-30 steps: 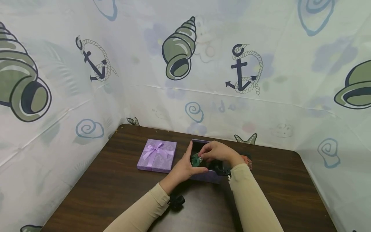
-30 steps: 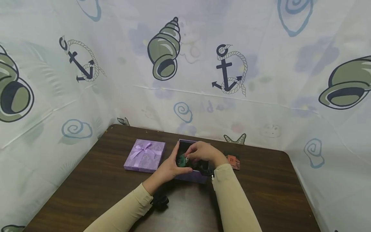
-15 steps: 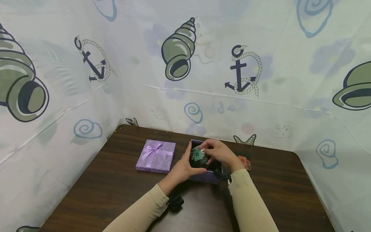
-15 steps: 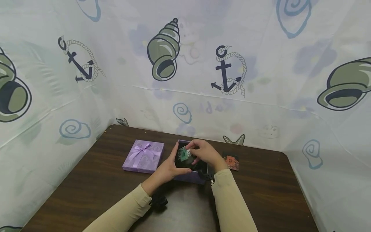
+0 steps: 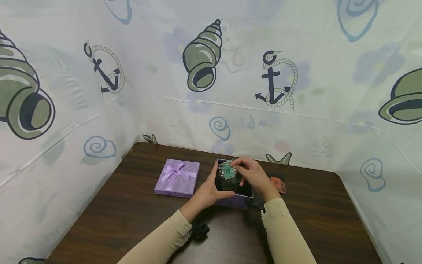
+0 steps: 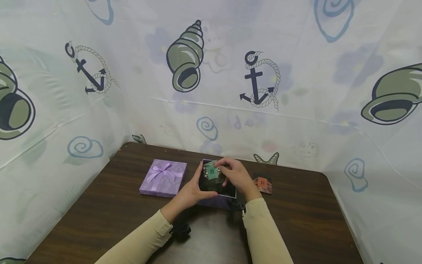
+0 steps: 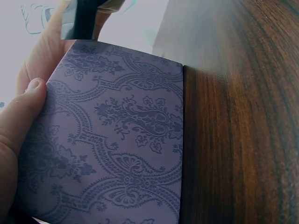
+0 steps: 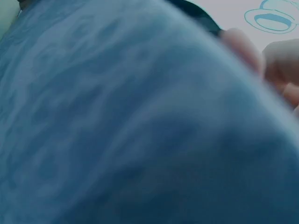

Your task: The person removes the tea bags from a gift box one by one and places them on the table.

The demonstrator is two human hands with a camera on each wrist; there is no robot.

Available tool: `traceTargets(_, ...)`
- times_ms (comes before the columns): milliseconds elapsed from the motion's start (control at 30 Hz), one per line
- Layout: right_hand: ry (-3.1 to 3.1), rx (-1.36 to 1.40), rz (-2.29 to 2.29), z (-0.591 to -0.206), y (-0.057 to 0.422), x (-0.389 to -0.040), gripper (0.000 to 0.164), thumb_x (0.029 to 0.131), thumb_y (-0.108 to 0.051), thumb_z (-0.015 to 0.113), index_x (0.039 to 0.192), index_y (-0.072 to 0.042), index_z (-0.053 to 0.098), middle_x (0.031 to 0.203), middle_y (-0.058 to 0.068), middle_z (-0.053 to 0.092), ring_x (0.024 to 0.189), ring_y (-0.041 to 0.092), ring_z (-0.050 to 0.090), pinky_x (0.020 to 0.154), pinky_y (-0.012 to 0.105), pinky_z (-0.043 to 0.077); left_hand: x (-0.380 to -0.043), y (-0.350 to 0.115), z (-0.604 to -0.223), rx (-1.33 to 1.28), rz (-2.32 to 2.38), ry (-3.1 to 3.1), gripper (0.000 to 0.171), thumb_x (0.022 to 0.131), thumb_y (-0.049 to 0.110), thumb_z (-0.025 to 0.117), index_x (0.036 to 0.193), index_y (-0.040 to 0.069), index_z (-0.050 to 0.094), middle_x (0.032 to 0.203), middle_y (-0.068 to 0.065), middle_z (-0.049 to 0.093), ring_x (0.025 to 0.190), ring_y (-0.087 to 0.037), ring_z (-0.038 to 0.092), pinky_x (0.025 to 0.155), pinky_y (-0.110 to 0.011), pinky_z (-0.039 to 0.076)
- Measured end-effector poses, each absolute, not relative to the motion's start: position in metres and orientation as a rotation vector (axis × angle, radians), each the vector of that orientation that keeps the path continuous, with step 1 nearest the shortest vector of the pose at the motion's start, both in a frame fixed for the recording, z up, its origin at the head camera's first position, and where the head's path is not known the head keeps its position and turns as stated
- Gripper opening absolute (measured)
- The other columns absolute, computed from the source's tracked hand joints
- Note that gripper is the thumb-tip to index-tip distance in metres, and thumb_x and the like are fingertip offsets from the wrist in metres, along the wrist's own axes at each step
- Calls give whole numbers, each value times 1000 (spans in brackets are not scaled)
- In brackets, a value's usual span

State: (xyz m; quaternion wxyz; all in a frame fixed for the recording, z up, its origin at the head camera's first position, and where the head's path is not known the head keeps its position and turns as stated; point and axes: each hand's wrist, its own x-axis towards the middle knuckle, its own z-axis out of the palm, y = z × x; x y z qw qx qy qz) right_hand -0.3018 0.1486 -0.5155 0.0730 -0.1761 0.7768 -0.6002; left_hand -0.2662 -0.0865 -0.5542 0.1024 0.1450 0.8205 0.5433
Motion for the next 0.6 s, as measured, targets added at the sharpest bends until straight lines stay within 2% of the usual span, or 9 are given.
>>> traceTargets(167, 2439, -591, -1828, -524, 148, -295, 17, 113, -27, 63, 123, -21, 76, 123, 8, 69, 59, 22, 48, 54, 36, 53, -265, -87, -552, 425, 1607, 2426, 140, 82, 48, 96, 176, 37, -8, 177, -20, 33, 150, -40, 51, 123, -62, 42)
traceTargets(233, 2455, -620, -1855, -527, 147, -293, 17, 113, -27, 63, 122, -21, 76, 119, 8, 68, 60, 18, 47, 54, 30, 50, -264, -87, -552, 424, 1611, 2425, 141, 81, 50, 96, 176, 38, -7, 177, -18, 33, 150, -39, 51, 124, -61, 42)
traceTargets(333, 2479, -691, -1892, -531, 145, -290, 16, 112, -25, 65, 123, -19, 76, 121, 8, 69, 77, 15, 59, 69, 29, 56, -264, -87, -552, 434, 1620, 2427, 141, 80, 53, 96, 176, 38, -7, 177, -18, 33, 151, -40, 51, 124, -62, 41)
traceTargets(400, 2518, -749, -1893, -534, 144, -288, 15, 110, -23, 68, 123, -19, 76, 125, 6, 71, 96, 15, 66, 88, 36, 60, -264, -87, -553, 426, 1613, 2430, 141, 80, 56, 96, 176, 38, -6, 178, -17, 32, 151, -41, 50, 123, -63, 42)
traceTargets(467, 2560, -804, -1885, -536, 143, -284, 16, 109, -21, 70, 123, -20, 76, 128, 4, 72, 117, 15, 66, 106, 45, 56, -264, -87, -554, 429, 1622, 2422, 140, 80, 57, 95, 176, 37, -5, 178, -17, 32, 151, -41, 50, 123, -65, 42)
traceTargets(533, 2594, -832, -1882, -537, 143, -280, 17, 108, -20, 71, 124, -21, 77, 129, 2, 73, 125, 16, 64, 113, 52, 52, -264, -87, -554, 438, 1634, 2414, 140, 81, 56, 95, 176, 38, -5, 178, -17, 31, 153, -41, 49, 123, -65, 42)
traceTargets(600, 2613, -841, -1889, -538, 142, -275, 18, 107, -20, 73, 124, -21, 77, 130, 2, 73, 126, 17, 64, 114, 50, 51, -264, -87, -555, 448, 1649, 2407, 139, 81, 54, 96, 176, 40, -5, 178, -16, 31, 153, -41, 48, 123, -65, 42)
